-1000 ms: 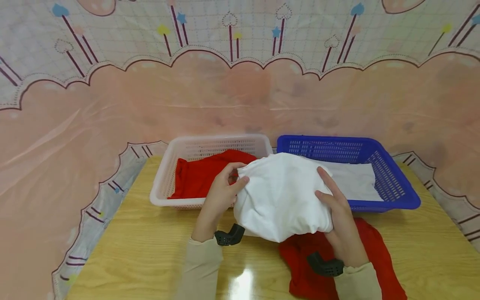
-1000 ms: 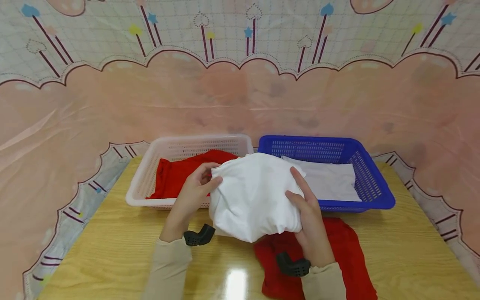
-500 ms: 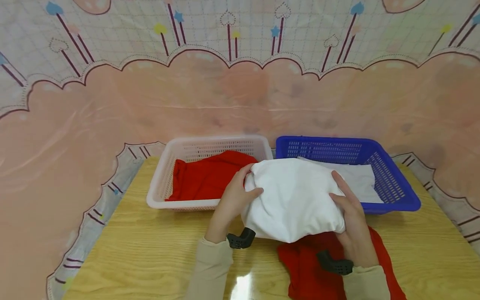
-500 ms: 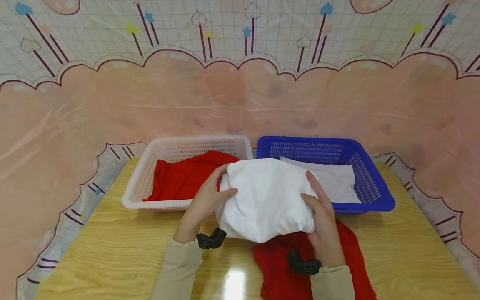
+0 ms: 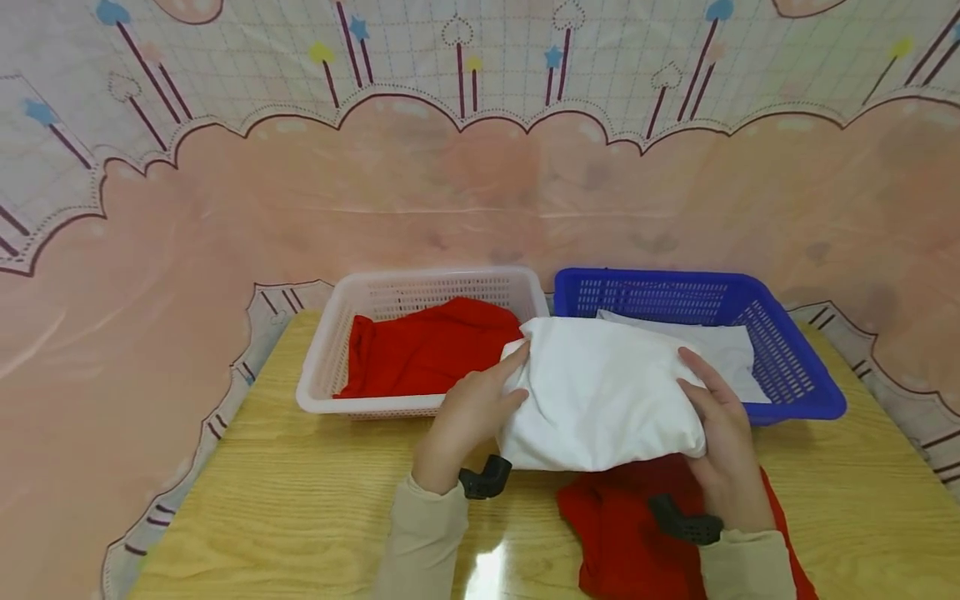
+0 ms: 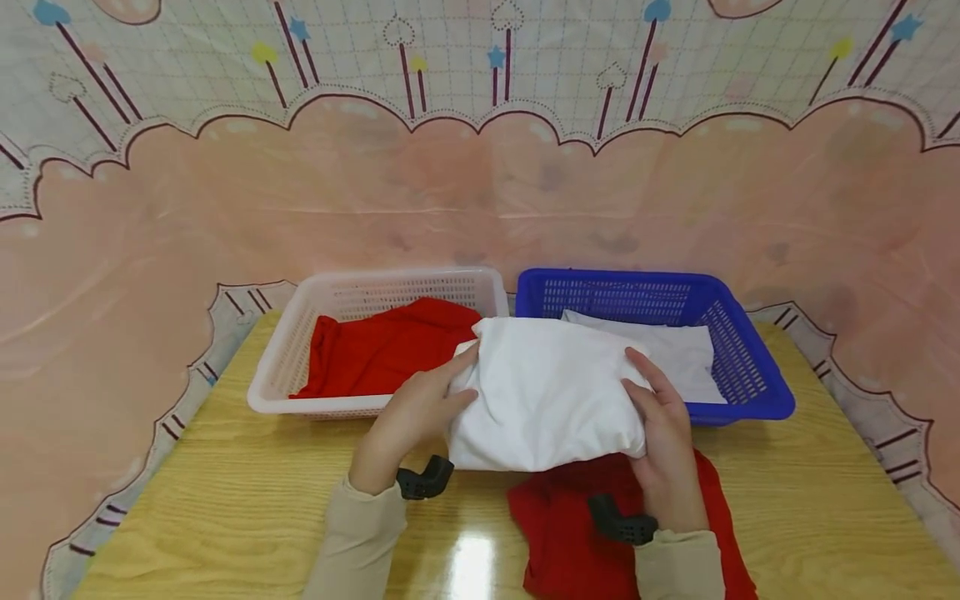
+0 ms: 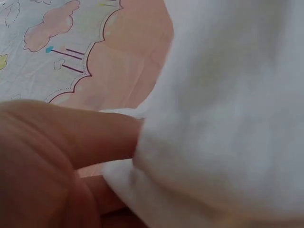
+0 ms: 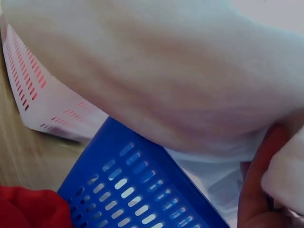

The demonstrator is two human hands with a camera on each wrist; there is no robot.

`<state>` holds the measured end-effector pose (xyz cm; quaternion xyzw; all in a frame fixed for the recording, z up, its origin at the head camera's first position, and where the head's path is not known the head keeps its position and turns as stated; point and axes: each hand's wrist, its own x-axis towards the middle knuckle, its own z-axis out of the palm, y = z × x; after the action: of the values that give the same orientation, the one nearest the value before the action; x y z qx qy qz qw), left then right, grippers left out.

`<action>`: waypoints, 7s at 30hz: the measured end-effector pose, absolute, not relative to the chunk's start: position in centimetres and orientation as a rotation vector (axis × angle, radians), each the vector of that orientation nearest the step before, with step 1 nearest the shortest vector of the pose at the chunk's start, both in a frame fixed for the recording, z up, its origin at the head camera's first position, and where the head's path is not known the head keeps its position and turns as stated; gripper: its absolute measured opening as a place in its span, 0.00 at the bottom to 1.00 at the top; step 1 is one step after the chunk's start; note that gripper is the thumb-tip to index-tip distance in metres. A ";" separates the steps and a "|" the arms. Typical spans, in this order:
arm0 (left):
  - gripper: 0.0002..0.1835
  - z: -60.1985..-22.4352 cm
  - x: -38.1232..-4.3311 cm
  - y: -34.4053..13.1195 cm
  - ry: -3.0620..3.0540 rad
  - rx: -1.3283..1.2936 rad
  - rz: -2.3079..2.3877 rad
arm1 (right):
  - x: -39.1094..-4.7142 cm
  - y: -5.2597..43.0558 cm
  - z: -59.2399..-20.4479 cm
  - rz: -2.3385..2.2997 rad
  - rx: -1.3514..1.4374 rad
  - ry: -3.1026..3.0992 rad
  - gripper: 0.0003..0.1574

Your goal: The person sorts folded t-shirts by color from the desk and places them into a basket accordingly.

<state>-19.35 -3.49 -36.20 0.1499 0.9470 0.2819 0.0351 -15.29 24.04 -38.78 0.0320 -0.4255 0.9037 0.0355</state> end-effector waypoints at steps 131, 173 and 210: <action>0.28 -38.4 -21.9 5.0 2.672 0.941 1.349 | -18.9 32.8 -36.8 1.908 -0.500 -2.236 0.29; 0.26 -39.8 -22.9 9.2 3.295 0.892 0.337 | -19.7 32.7 -38.8 1.180 -0.245 -2.576 0.31; 0.24 -39.7 -22.9 9.8 3.235 0.802 0.169 | -19.9 32.4 -39.2 0.856 -0.184 -2.691 0.26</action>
<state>-22.86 9.80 -39.67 0.2392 0.9647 0.0505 -0.0978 -19.87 32.42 -39.21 -0.0643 -0.9393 0.2990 0.1554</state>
